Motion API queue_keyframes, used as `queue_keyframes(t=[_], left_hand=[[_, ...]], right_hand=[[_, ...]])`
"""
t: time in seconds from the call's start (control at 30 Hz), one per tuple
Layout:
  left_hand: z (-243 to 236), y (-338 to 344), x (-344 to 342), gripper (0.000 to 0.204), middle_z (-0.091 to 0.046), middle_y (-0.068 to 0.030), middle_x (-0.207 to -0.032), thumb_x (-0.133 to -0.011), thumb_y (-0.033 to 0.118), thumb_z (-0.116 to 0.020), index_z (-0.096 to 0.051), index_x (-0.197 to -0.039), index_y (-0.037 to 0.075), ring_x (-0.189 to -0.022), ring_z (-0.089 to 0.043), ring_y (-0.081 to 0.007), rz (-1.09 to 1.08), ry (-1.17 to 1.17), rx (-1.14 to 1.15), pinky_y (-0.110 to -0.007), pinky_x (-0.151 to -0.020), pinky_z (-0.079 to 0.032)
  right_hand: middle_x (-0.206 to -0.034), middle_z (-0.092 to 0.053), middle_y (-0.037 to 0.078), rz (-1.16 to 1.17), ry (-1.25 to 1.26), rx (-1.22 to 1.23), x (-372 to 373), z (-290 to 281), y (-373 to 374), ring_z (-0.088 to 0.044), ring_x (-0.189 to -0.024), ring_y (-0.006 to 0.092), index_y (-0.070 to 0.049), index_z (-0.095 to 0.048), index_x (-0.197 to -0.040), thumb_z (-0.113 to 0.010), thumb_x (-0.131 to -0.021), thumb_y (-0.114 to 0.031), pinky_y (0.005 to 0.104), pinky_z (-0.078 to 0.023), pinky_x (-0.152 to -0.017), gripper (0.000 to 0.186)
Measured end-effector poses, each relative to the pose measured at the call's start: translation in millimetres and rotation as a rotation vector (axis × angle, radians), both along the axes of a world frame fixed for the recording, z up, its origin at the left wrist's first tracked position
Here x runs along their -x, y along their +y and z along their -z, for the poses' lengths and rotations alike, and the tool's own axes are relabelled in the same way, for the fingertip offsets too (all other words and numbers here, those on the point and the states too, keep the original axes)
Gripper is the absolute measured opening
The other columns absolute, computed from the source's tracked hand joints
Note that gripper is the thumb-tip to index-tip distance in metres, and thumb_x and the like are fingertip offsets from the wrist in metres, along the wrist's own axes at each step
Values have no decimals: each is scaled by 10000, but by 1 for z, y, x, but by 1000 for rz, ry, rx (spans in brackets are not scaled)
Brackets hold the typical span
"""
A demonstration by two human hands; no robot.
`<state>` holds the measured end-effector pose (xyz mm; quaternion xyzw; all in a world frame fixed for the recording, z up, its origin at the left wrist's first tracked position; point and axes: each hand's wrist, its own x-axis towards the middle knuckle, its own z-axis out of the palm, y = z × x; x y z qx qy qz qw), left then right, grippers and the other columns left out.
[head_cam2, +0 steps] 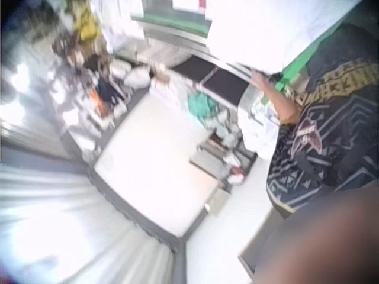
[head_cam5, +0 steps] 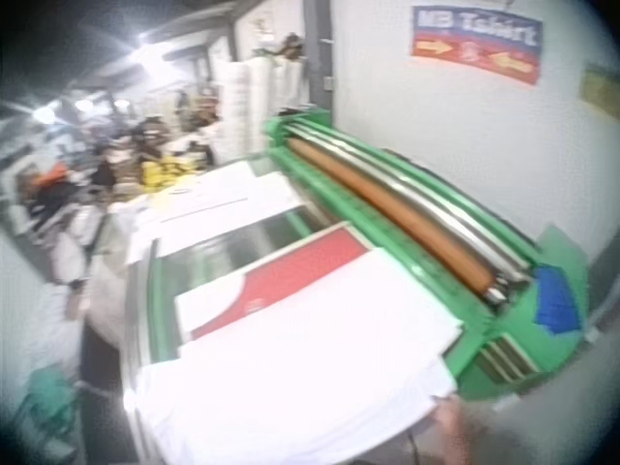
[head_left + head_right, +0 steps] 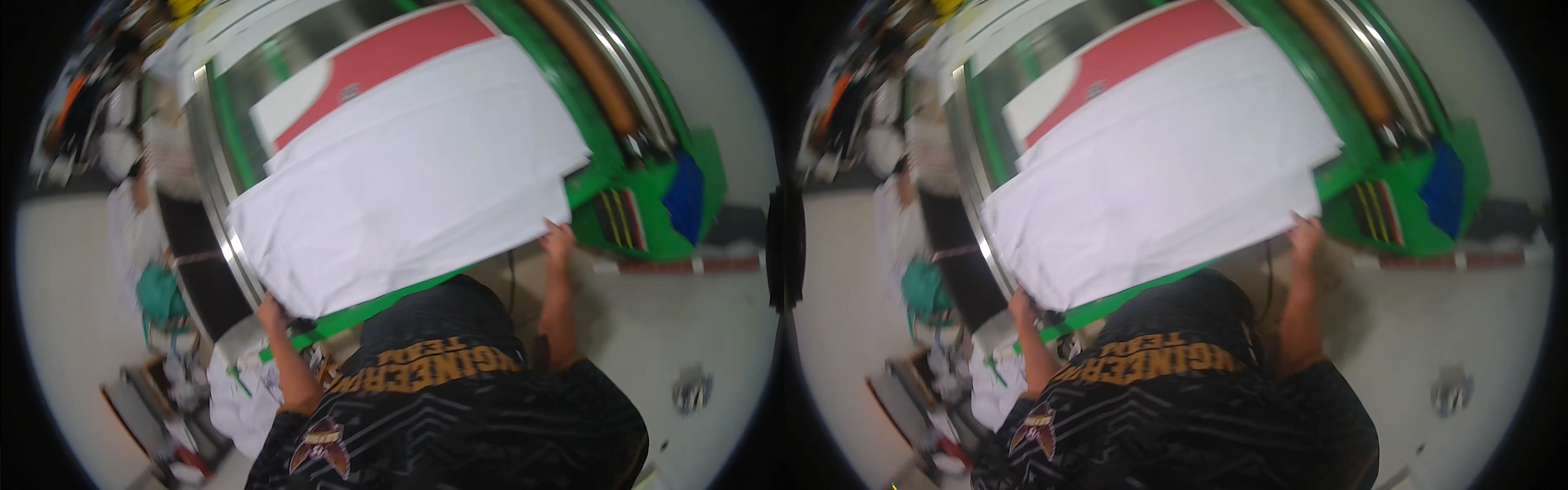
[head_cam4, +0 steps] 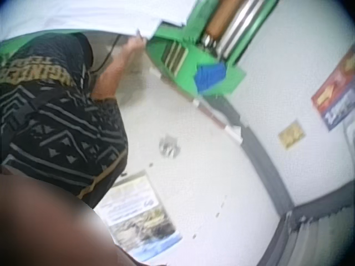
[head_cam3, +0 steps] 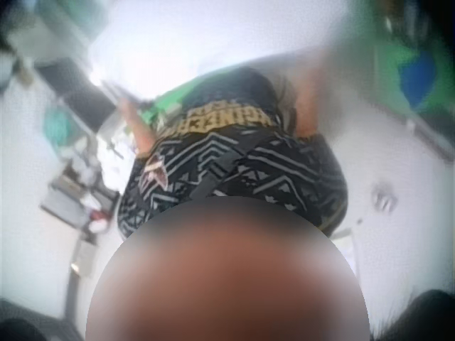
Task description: The person uses shears to cut a white fabric sheet on a green heat-press machine, aligning it with a red and black template. They repeatedly trim edges, fold the fabric, and place cut pieces aside.
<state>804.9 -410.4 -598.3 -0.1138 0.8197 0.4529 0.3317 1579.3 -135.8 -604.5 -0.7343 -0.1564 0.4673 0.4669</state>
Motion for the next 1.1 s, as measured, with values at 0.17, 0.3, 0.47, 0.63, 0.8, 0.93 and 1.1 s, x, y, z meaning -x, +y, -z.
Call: queue_keyframes(t=[0.17, 0.3, 0.47, 0.63, 0.8, 0.93, 1.1], left_hand=[[-24, 12, -39, 479, -797, -130, -916, -1036, 414, -760, -792, -1040, -64, -741, -716, -231, 122, 637, 134, -373, -712, -570], [-66, 15, -80, 699, -821, -240, -1018, -1056, 623, -639, -815, -1063, -54, -873, -798, -340, 384, 476, 624, -448, -785, -603], [-63, -3, -100, 903, -813, -294, -1047, -1038, 770, -536, -816, -1039, -89, -1080, -802, -423, 469, 249, 643, -515, -910, -598], [13, -42, -81, 498, -788, -170, -936, -1014, 406, -818, -800, -1023, -91, -850, -761, -270, 94, 494, 11, -410, -784, -578], [-8, 18, -97, 227, -770, -96, -1017, -1119, 229, -705, -682, -1204, 19, -799, -726, -229, -655, -2, -710, -396, -694, -602], [37, -65, -35, 213, -775, -131, -1132, -1120, 178, -692, -696, -1250, 10, -1008, -766, -265, -353, -583, -1129, -448, -851, -665], [29, 1, -69, 241, -749, -174, -1289, -1105, 108, -687, -683, -1302, -29, -1221, -734, -318, -754, -263, -870, -501, -1089, -622]], right_hand=[[-1307, -711, 134, 186, 502, -103, 0, -52, 8, -653, -1288, 300, -20, -630, -1379, -784, -1000, -100, 467, -503, -1135, 417], [-1471, -684, 174, 103, 671, -228, 6, -86, 31, -633, -1387, 323, 33, -594, -1466, -735, -1041, -93, 481, -470, -1225, 465], [-1581, -630, 187, 10, 733, -310, 52, -174, 62, -590, -1458, 332, 77, -550, -1524, -719, -1090, -168, 468, -443, -1260, 527], [-1480, -661, 145, -252, 608, -573, 98, -236, 100, -624, -1374, 281, 3, -600, -1479, -702, -1113, -138, 436, -469, -1217, 406], [-1299, -703, 104, -352, 434, -781, 111, -300, 137, -675, -1233, 221, -16, -644, -1378, -714, -1103, -100, 400, -536, -1109, 296], [-1279, -712, 113, -424, 560, -852, 113, -320, 158, -687, -1223, 249, -44, -660, -1359, -713, -1093, -85, 426, -547, -1103, 274], [-1259, -717, 116, -434, 455, -990, 121, -388, 148, -689, -1215, 262, -64, -657, -1361, -702, -1098, -90, 456, -552, -1102, 268]])
